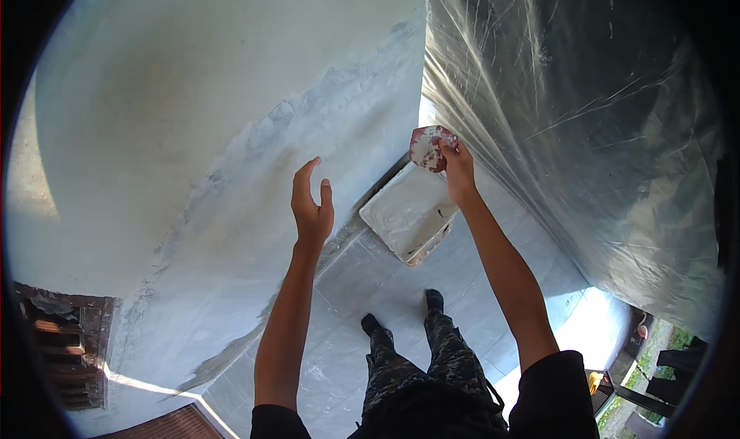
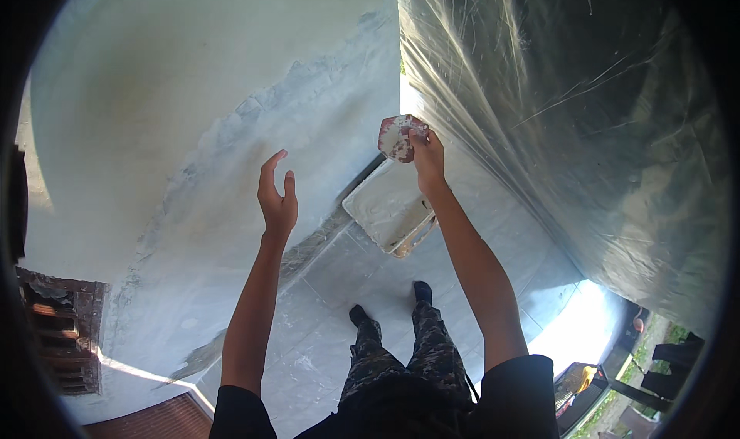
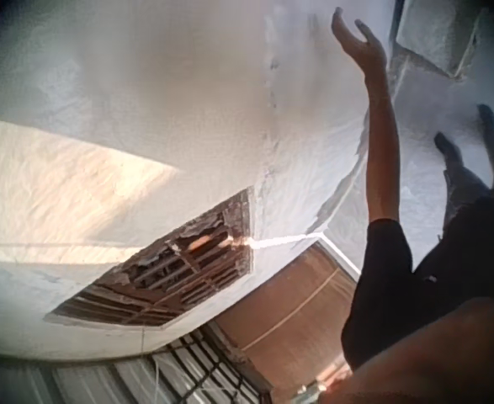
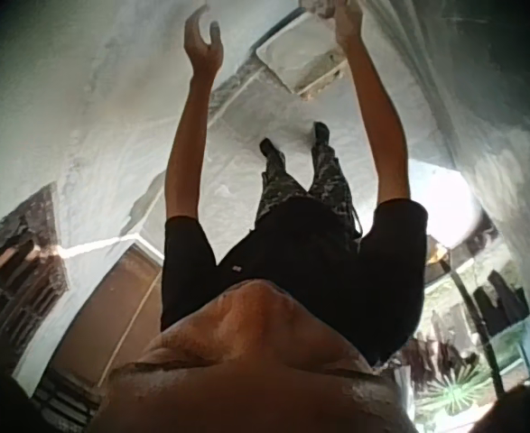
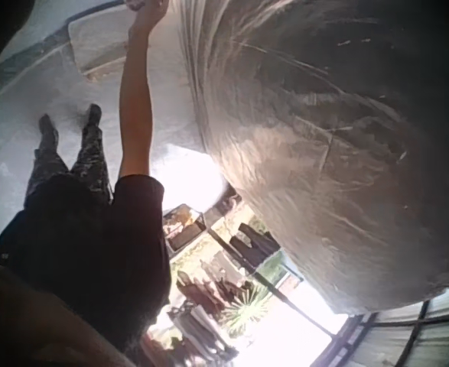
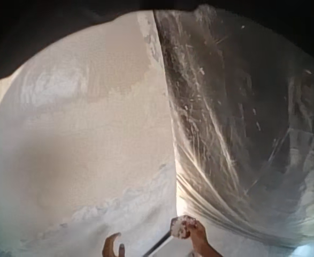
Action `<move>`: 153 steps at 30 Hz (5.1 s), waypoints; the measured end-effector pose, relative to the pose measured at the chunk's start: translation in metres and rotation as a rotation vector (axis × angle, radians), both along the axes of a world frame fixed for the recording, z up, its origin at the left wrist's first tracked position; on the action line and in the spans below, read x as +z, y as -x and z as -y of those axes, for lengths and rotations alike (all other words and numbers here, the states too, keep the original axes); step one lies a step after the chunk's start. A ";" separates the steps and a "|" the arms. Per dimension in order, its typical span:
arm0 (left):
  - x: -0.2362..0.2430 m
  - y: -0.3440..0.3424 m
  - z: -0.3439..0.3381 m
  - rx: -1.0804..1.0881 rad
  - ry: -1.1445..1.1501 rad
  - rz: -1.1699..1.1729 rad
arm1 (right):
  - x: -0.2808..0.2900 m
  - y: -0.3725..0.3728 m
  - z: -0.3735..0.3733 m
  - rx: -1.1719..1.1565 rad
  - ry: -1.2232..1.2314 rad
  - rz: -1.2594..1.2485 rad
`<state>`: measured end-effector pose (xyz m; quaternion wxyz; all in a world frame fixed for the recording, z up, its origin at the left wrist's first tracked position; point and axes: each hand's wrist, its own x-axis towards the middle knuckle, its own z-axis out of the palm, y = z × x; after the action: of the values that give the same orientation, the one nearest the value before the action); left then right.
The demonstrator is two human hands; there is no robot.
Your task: The person applies wall putty to a wall from a putty container, then smooths the putty with a putty scraper.
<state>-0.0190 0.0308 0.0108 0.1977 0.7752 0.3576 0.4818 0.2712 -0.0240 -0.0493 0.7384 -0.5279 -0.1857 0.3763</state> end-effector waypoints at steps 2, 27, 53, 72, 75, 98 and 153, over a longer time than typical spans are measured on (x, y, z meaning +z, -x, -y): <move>-0.055 -0.022 0.017 0.045 0.171 0.028 | -0.052 -0.026 0.012 0.000 0.082 -0.034; -0.451 -0.067 0.121 0.259 1.041 0.166 | -0.346 -0.104 0.029 0.321 0.607 1.338; -0.445 -0.065 0.126 0.121 1.123 0.193 | -0.326 -0.127 0.030 1.051 0.344 1.397; -0.437 -0.063 0.125 0.114 1.190 0.191 | -0.314 -0.071 -0.055 1.642 0.737 1.185; -0.440 -0.048 0.127 0.185 1.061 -0.051 | -0.293 -0.064 -0.068 1.629 0.907 0.961; 0.041 -0.054 0.006 0.037 0.079 0.260 | 0.062 -0.064 0.017 0.550 -0.320 -0.471; 0.392 0.363 -0.034 0.533 -1.068 -0.078 | 0.341 0.388 -0.057 -0.297 -1.028 1.908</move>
<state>-0.3819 0.0649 0.4031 -0.3603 0.6680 0.2549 0.5992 -0.1173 0.0329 0.2915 0.4609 -0.2479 -0.7508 -0.4030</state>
